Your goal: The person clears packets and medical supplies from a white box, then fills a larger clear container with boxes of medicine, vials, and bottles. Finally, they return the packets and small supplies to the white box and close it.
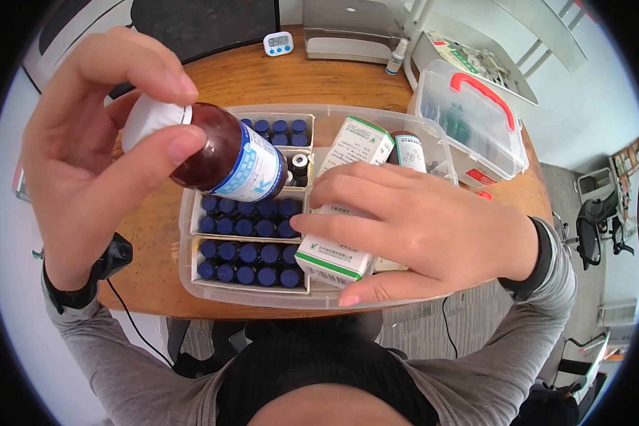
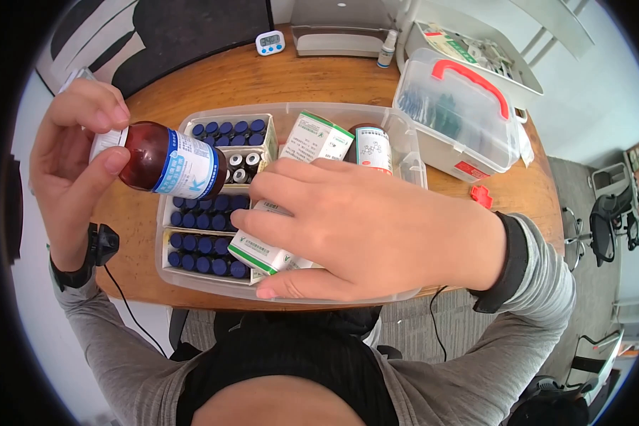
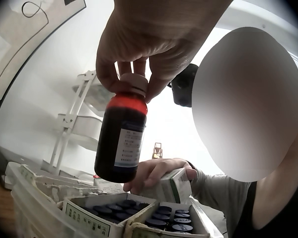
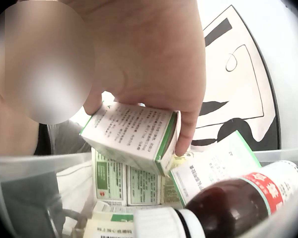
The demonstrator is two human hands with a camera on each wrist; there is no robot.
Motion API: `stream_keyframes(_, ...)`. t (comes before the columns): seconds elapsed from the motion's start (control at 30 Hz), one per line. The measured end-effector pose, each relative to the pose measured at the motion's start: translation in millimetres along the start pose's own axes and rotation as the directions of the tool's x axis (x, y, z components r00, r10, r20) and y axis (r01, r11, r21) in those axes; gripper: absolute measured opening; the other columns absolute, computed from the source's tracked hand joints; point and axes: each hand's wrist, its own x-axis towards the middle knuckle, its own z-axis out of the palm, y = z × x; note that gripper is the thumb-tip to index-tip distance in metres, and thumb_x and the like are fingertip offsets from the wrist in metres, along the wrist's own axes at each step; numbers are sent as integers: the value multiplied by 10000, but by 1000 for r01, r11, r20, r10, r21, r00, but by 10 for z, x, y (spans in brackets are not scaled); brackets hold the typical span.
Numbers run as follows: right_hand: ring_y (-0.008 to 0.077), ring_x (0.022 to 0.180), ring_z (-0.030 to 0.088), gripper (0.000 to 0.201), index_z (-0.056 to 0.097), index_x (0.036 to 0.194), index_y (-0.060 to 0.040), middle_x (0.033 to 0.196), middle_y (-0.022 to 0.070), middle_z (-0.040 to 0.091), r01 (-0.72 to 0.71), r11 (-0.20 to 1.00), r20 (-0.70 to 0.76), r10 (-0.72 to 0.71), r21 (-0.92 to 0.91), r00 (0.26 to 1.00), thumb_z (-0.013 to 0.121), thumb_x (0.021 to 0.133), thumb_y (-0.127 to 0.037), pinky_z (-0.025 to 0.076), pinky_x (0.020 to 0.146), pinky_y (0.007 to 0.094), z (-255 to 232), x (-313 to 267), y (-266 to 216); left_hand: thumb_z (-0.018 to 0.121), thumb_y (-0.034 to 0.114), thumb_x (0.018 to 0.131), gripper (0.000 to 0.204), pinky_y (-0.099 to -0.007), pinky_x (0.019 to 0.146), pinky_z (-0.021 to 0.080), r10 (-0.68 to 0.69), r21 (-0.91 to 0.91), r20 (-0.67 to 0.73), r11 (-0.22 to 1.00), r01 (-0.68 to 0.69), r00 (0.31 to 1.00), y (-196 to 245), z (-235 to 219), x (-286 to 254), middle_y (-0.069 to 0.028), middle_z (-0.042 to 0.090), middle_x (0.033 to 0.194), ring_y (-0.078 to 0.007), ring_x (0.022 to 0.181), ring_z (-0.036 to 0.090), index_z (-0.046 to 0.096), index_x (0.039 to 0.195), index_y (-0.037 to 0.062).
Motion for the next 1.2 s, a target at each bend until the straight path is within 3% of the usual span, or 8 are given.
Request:
stream_keyframes(0.23,373,1090,542,592,510,1343,37,1199,202,500,101,989,-72,-93,111,993,656,947,-378,482,933,452,99,-27,-19,649,-11,823,253,-309,927,453,-25,-3,12,1000,25,1000,23,-27,-25,-67,546,1040,-196,1042,543,574,1046,82)
stream_keyframes(0.3,370,1073,537,594,497,1354,29,1207,198,485,-55,968,33,48,244,998,652,957,-385,480,933,452,106,-33,-29,648,-11,821,255,-312,926,454,-17,-25,2,1000,17,1000,32,-18,-18,-67,546,1039,-199,1036,543,576,1047,82)
stream_keyframes(0.63,344,1123,518,574,500,1354,-8,1240,183,471,111,984,-29,-109,138,994,685,929,-347,493,912,419,-7,-75,86,659,-2,818,251,-311,917,459,-22,8,11,1000,22,1000,22,5,-14,-66,546,1026,-194,1038,547,576,1037,86)
stream_keyframes(0.73,364,1132,521,569,508,1346,-21,1243,184,476,-50,978,102,30,204,994,709,904,-319,470,963,438,-26,-68,31,661,-3,820,247,-310,917,459,-3,-8,2,1000,3,1000,18,19,-15,-66,546,1026,-193,1039,547,575,1032,89)
stream_keyframes(0.8,372,1134,528,566,511,1338,-21,1259,187,481,48,999,15,-48,-18,999,715,895,-309,472,966,434,67,-38,-2,664,0,824,244,-309,914,458,-45,-13,5,999,45,999,36,22,-18,-69,545,1025,-194,1037,547,572,1032,87)
stream_keyframes(0.93,373,1136,535,527,532,1311,-19,1276,200,497,43,984,-23,-40,171,999,722,878,-252,478,955,437,24,-69,80,670,-6,820,253,-311,913,452,23,-7,19,1000,-23,1000,3,20,-11,-73,542,1026,-198,1033,542,565,1034,79)
stream_keyframes(1.1,327,1153,542,535,586,1267,-31,1254,142,568,-74,922,-113,33,-380,993,721,749,-36,478,947,433,-262,-2,308,675,-15,812,265,-320,922,438,-36,-48,7,998,36,999,27,30,-20,-80,535,1026,-207,1025,530,556,1034,69)
stream_keyframes(1.2,265,1082,560,406,651,1093,-7,1083,80,650,-45,876,-139,-25,-481,990,687,693,45,489,937,375,-143,85,482,678,-10,811,267,-327,925,437,-1,-46,13,999,2,1000,-9,34,-13,-82,539,1027,-212,1024,532,558,1037,67)
